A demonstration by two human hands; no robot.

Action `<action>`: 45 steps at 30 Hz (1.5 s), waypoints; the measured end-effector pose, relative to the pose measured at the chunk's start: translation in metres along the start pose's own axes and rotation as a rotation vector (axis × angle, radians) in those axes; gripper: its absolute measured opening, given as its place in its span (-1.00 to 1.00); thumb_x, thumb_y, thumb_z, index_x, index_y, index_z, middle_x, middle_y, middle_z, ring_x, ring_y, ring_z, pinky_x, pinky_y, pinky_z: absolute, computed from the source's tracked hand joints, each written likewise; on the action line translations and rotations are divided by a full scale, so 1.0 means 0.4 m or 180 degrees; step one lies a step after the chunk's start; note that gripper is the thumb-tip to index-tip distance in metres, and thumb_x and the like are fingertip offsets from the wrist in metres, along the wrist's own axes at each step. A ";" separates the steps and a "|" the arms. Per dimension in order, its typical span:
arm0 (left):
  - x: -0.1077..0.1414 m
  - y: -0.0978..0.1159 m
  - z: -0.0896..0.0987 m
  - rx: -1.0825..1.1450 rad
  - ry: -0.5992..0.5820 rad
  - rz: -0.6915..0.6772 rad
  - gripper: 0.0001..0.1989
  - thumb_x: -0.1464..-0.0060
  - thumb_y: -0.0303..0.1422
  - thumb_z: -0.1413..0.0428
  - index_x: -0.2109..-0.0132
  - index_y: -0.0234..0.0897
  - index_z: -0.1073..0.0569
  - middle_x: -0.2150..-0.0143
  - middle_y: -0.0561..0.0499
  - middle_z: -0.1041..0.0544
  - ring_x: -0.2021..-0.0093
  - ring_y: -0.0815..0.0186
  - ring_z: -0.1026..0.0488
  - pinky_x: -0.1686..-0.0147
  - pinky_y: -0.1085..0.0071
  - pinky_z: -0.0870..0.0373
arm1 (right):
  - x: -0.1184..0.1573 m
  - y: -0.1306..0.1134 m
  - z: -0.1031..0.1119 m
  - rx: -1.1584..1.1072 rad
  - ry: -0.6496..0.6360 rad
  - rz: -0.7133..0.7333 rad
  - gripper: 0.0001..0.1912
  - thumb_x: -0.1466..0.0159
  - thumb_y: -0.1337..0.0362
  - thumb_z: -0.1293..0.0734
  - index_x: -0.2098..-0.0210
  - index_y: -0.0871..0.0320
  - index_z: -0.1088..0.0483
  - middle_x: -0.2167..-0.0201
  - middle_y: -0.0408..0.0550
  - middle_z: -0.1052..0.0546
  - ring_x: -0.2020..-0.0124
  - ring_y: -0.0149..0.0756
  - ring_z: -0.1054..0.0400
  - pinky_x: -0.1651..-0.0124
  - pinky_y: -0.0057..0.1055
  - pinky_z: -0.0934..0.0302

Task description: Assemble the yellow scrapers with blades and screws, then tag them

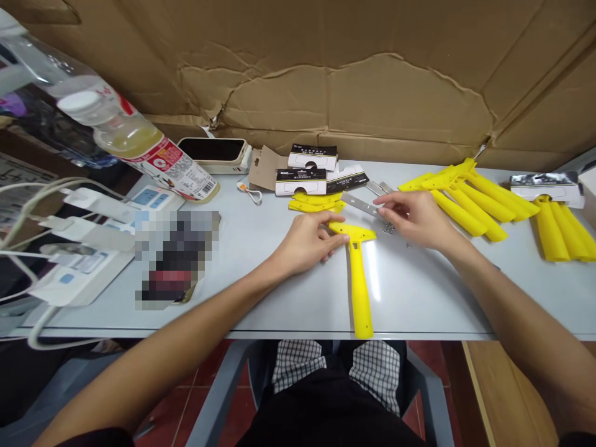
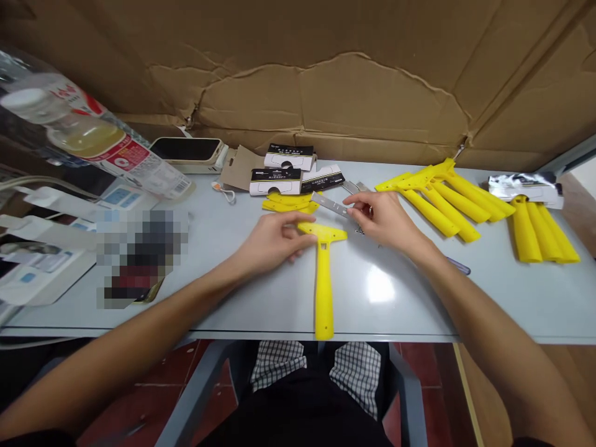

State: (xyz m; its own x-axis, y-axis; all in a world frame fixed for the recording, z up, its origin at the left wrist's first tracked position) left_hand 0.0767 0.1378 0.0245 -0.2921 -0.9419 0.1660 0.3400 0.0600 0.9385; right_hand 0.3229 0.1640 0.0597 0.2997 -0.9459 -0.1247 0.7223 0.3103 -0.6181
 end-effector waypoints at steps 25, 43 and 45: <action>-0.006 0.047 0.035 0.0235 0.0744 -0.0803 -0.78 -0.22 -0.16 -0.35 0.11 -0.19 -0.75 -0.06 -0.18 -0.70 -0.03 0.05 -0.60 -0.17 0.11 -0.51 | 0.052 0.050 0.075 0.0332 0.0825 0.0053 -0.48 -0.51 -0.05 -0.29 -0.31 0.05 -0.57 -0.24 0.20 -0.63 -0.20 0.16 -0.54 -0.32 0.17 -0.35; -0.006 -0.022 -0.020 0.2635 0.1325 -0.0133 -0.57 -0.41 -0.10 -0.01 -0.01 -0.31 -0.65 -0.16 -0.27 -0.74 -0.24 0.08 -0.67 -0.36 0.11 -0.48 | 0.266 0.068 0.005 -0.2463 0.0823 -0.1079 -0.09 -0.43 -0.38 0.07 -0.58 -0.10 -0.16 -0.63 0.00 -0.23 -0.65 0.06 -0.09 -0.56 0.20 -0.23; -0.004 -0.023 -0.027 0.2568 0.1290 -0.0162 -0.56 -0.41 -0.10 -0.01 0.00 -0.33 -0.66 -0.14 -0.29 -0.74 -0.22 0.08 -0.68 -0.36 0.10 -0.47 | 0.259 0.075 0.003 -0.2699 0.0843 -0.1102 -0.10 -0.45 -0.32 0.04 -0.58 -0.01 -0.15 -0.63 0.09 -0.23 -0.63 0.05 -0.13 -0.58 0.18 -0.20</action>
Point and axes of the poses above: each hand's wrist, its own x-axis away from the middle knuckle, its own z-axis out of the back of the hand, y = z × x, the point moved 4 cm from there along -x, towards the middle knuckle
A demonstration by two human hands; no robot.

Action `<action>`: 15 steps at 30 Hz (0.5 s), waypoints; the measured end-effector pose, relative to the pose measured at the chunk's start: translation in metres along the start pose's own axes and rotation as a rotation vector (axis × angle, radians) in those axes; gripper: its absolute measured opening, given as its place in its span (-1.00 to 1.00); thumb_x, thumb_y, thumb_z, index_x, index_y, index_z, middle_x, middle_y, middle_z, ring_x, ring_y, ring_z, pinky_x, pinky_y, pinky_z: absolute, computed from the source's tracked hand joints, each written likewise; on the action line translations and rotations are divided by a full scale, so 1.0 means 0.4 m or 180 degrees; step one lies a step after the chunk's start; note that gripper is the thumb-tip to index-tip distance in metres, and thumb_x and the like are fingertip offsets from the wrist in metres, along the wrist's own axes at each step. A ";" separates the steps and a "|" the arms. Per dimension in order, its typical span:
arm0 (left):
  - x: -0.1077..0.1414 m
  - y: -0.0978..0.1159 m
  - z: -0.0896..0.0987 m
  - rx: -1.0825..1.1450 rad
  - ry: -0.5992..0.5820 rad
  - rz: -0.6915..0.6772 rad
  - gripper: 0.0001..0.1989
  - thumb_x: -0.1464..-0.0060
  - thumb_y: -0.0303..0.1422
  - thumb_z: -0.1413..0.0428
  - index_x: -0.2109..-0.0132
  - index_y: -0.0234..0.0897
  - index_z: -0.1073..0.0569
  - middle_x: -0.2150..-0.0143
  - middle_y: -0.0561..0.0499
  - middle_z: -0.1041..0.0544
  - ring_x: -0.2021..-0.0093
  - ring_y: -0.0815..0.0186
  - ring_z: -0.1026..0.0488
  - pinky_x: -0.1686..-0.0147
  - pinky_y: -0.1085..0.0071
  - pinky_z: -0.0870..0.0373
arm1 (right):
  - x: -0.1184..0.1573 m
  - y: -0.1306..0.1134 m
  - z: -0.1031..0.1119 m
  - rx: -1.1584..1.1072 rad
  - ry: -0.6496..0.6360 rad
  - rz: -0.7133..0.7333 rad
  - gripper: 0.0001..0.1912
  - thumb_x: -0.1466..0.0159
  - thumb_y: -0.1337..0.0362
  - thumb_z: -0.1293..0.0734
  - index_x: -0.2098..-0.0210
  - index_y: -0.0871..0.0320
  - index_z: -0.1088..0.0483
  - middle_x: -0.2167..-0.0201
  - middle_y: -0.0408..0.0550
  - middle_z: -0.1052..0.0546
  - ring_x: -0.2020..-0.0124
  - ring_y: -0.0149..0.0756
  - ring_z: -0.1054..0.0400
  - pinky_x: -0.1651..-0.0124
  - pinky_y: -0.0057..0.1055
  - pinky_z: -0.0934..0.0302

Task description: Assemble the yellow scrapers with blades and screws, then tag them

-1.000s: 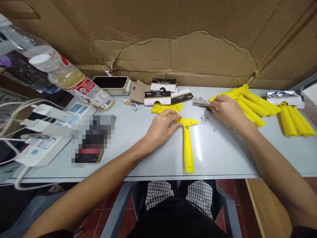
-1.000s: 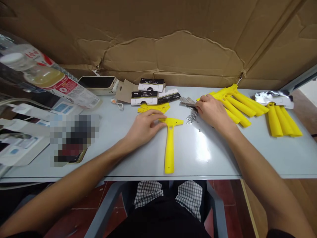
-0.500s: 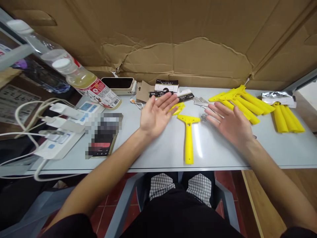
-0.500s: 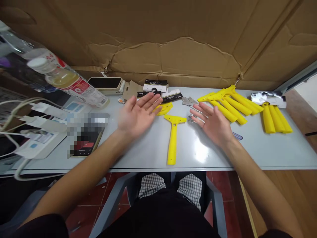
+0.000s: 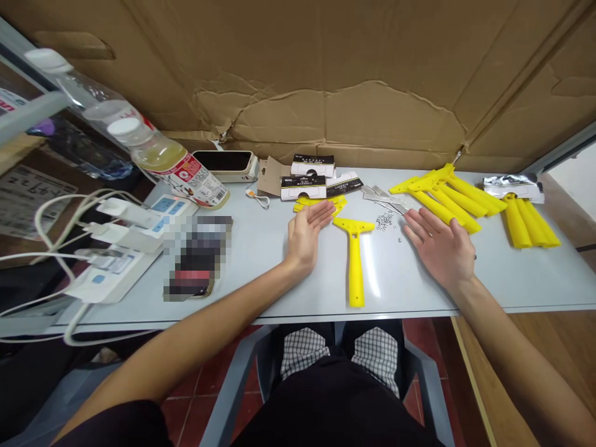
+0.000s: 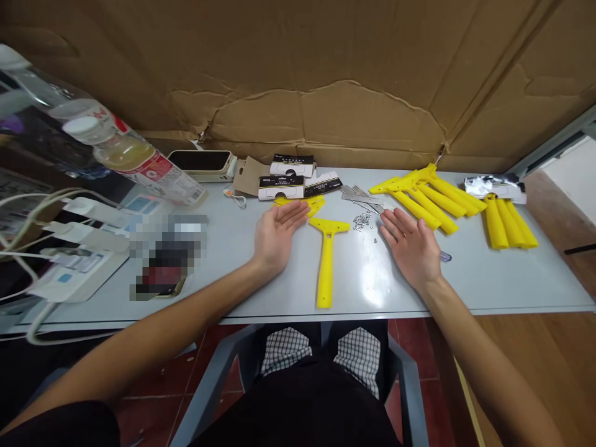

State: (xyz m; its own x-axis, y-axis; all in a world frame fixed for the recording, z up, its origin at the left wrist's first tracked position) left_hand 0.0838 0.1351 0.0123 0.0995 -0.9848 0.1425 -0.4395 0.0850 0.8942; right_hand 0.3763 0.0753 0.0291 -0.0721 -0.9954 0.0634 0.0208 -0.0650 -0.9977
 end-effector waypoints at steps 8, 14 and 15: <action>-0.010 0.007 -0.003 -0.0129 -0.0159 0.0057 -0.56 -0.38 -0.07 -0.03 0.00 -0.31 -0.63 -0.15 -0.30 -0.72 -0.17 0.07 -0.68 -0.26 0.13 -0.51 | -0.002 -0.001 -0.005 -0.0211 -0.0013 -0.0026 -0.28 -0.47 -0.24 -0.04 -0.41 -0.04 -0.36 -0.58 0.09 -0.32 -0.59 0.07 -0.22 -0.55 0.17 -0.25; -0.010 0.026 -0.025 -0.2540 -0.1037 -0.0920 -0.83 -0.17 -0.34 -0.27 0.11 -0.25 -0.67 0.24 -0.05 -0.68 0.39 0.27 -0.48 0.16 0.25 -0.45 | -0.056 -0.074 -0.015 0.1380 -0.0358 0.0761 -0.64 -0.41 -0.06 -0.44 -0.03 0.00 -0.66 -0.07 0.11 -0.70 0.08 0.03 -0.63 0.05 0.03 -0.54; -0.007 0.028 -0.030 -0.2846 -0.1173 -0.1216 -0.86 -0.15 -0.40 -0.27 0.13 -0.25 -0.67 0.29 -0.02 -0.65 0.41 0.29 -0.44 0.16 0.26 -0.44 | -0.069 -0.088 -0.031 0.1975 -0.0529 0.0974 -0.65 -0.41 -0.03 -0.45 -0.02 0.03 -0.67 0.00 0.10 -0.71 0.16 -0.02 -0.60 0.09 0.00 -0.52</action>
Point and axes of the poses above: each hand's wrist, its own x-axis away from the middle knuckle, its own z-axis out of the back of the hand, y = z × x, the point moved 4 cm from there along -x, towards the middle knuckle
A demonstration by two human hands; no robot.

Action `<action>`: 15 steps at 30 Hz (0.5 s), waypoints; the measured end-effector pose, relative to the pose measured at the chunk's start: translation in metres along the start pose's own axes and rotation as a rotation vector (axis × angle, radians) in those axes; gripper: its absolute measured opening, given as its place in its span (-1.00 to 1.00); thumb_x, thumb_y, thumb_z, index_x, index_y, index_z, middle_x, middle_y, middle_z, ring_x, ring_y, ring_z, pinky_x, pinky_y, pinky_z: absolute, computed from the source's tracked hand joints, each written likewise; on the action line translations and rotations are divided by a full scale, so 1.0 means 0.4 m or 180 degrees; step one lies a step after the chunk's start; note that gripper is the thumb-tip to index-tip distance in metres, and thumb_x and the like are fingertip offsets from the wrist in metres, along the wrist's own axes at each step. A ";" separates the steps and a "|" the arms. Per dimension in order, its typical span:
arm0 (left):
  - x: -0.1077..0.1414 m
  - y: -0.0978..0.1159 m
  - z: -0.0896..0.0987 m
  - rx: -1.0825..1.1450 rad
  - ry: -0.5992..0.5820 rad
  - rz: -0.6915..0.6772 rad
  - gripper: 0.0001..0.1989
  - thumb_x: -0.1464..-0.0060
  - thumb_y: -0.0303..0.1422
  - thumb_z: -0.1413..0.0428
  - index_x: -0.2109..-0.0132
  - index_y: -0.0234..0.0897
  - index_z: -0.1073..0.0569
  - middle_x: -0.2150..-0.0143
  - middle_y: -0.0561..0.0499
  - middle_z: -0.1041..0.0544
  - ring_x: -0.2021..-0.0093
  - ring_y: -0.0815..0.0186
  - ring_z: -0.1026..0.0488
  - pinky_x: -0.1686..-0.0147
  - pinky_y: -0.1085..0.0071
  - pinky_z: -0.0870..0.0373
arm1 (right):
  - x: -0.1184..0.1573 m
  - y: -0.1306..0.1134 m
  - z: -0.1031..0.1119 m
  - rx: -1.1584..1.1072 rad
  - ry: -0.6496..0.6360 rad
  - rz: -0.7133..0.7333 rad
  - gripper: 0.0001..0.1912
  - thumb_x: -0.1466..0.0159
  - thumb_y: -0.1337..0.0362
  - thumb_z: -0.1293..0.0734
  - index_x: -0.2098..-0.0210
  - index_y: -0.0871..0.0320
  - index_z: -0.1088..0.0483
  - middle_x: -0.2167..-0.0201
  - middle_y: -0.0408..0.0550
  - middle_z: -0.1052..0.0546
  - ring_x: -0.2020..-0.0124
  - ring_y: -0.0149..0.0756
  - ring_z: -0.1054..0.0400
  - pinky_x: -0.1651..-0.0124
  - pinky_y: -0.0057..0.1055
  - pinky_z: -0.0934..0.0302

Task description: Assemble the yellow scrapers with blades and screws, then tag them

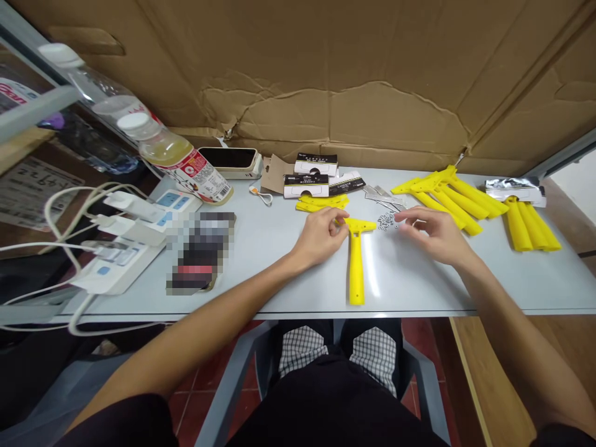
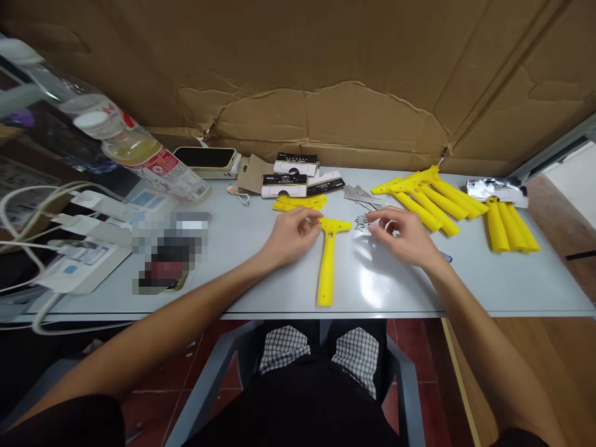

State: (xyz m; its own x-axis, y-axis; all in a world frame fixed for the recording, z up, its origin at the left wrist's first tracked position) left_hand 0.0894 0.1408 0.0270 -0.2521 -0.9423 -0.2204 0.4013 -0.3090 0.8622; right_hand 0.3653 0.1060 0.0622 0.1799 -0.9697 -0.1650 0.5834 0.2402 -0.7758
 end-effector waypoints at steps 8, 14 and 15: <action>-0.006 -0.008 -0.015 -0.0671 -0.0206 -0.0566 -0.87 -0.13 -0.57 -0.22 0.29 -0.26 -0.59 0.37 0.07 -0.57 0.41 0.35 -0.43 0.28 0.36 -0.37 | -0.127 -0.063 -0.130 0.1853 -0.1320 0.0840 -0.59 -0.41 0.32 -0.37 -0.22 0.12 -0.61 -0.13 0.13 -0.68 -0.10 0.12 -0.59 -0.11 -0.01 -0.43; -0.005 -0.017 0.004 -0.0294 0.0183 -0.0176 -0.70 -0.16 -0.44 -0.30 -0.05 -0.28 -0.59 -0.05 -0.08 -0.62 0.43 0.46 -0.52 0.24 0.34 -0.52 | -0.144 -0.063 -0.120 0.1216 -0.1166 0.1023 -0.66 -0.29 0.41 -0.47 -0.05 0.10 -0.66 0.24 -0.06 -0.69 0.30 -0.20 -0.51 0.14 -0.24 -0.32; -0.006 -0.024 0.005 0.0003 0.0177 0.0055 -0.64 -0.19 -0.39 -0.31 -0.13 -0.29 -0.57 -0.12 -0.13 -0.61 0.43 0.45 -0.55 0.28 0.35 -0.53 | -0.143 -0.062 -0.109 0.1055 -0.1066 0.1056 -0.69 -0.29 0.37 -0.50 -0.03 0.10 -0.65 0.30 -0.10 -0.65 0.36 -0.25 -0.46 0.17 -0.27 -0.29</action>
Point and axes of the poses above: each hand's wrist, its own x-axis away from the middle knuckle, its own z-axis out of the back of the hand, y = z × x, the point moved 4 cm from there along -x, towards the middle knuckle
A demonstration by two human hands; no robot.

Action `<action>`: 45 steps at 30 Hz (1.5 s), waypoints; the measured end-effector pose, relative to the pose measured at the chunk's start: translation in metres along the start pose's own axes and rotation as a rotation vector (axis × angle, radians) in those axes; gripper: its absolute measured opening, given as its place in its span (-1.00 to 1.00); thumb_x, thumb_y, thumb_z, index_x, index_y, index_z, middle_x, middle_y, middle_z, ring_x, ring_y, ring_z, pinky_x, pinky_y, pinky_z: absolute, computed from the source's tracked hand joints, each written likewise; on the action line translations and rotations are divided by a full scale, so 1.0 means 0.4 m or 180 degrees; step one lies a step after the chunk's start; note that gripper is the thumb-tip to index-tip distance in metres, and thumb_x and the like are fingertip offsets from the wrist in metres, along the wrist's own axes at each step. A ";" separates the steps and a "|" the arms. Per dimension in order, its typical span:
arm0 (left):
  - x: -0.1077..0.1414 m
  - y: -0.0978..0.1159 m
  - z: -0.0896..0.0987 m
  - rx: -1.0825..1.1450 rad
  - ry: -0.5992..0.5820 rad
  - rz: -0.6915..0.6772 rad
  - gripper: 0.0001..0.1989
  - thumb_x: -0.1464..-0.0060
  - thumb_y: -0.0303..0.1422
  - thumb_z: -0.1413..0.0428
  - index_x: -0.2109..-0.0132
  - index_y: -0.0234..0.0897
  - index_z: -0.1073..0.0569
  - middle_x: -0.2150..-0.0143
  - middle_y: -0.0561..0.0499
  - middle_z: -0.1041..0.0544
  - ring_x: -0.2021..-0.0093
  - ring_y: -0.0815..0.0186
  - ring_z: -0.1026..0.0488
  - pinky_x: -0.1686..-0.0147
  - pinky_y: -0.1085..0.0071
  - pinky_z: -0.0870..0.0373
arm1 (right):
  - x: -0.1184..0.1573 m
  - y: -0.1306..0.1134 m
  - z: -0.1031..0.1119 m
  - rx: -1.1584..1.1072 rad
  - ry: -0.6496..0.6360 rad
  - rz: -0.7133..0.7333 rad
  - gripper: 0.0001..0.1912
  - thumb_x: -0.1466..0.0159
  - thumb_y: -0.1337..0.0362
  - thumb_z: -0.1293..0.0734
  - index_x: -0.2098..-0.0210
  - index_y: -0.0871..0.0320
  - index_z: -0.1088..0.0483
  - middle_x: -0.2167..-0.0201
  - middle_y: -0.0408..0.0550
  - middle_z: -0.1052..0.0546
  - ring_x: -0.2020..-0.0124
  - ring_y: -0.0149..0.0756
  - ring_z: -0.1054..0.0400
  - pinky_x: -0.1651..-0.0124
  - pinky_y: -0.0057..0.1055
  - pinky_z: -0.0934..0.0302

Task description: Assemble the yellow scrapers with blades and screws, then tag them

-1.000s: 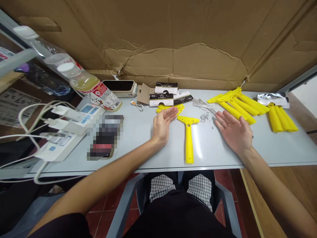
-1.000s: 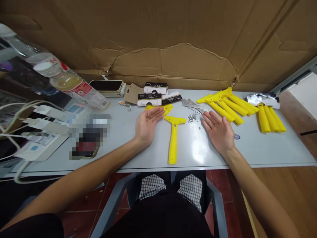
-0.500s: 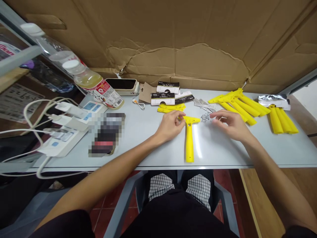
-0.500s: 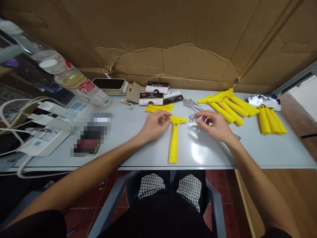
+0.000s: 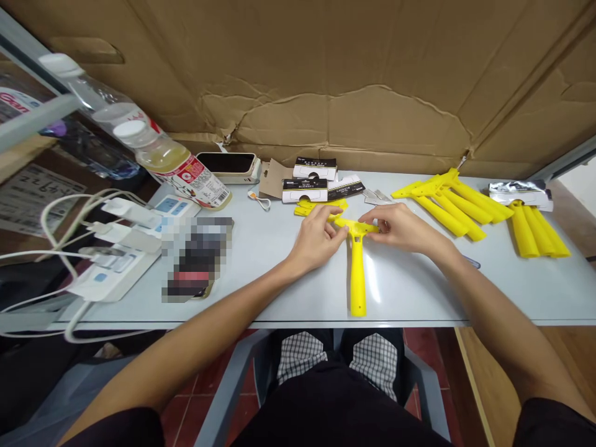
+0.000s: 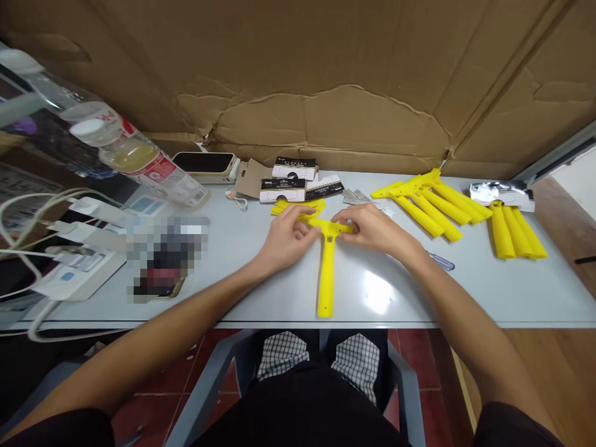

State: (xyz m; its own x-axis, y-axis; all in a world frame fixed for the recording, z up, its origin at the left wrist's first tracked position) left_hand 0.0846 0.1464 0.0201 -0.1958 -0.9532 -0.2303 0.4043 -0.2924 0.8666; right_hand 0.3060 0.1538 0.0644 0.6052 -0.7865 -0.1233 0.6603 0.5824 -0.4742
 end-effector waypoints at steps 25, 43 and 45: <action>0.002 -0.004 -0.014 0.2427 -0.0515 0.1486 -0.82 -0.26 -0.39 -0.32 0.02 -0.37 -0.66 -0.02 -0.24 -0.77 0.10 0.17 -0.76 0.07 0.28 -0.71 | 0.028 0.182 0.053 0.1300 0.0493 -0.0941 -0.70 -0.46 0.23 -0.32 0.11 0.12 -0.74 -0.04 0.21 -0.67 -0.05 0.18 -0.45 0.00 0.11 -0.40; 0.007 0.002 -0.017 0.2573 -0.0592 0.1409 -0.77 -0.21 -0.32 -0.39 0.05 -0.36 -0.65 -0.01 -0.25 -0.76 0.04 0.09 -0.76 -0.05 0.14 -0.68 | 0.032 0.209 0.066 0.0508 0.0943 -0.0789 -0.74 -0.33 0.26 -0.39 0.09 0.10 -0.73 0.25 0.07 -0.62 0.30 -0.13 -0.44 0.10 -0.01 -0.41; 0.009 0.004 -0.017 0.2574 -0.0601 0.1390 -0.78 -0.22 -0.33 -0.38 0.05 -0.37 -0.66 -0.02 -0.25 -0.76 0.05 0.10 -0.75 -0.04 0.14 -0.69 | 0.036 0.176 0.078 0.0128 0.1095 -0.0723 -0.79 -0.35 0.20 -0.43 0.15 0.07 -0.74 0.28 0.03 -0.63 0.33 -0.16 -0.44 0.14 -0.04 -0.41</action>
State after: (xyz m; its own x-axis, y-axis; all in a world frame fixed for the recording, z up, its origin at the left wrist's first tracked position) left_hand 0.0906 0.1419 0.0177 -0.3437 -0.9170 0.2023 -0.2539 0.2981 0.9202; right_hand 0.3751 0.1900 0.0564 0.2624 -0.9149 -0.3068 0.7808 0.3882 -0.4895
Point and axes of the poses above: each hand's wrist, its own x-axis away from the middle knuckle, its own z-axis out of the back of the hand, y = z × x, the point moved 4 cm from there along -x, towards the middle knuckle
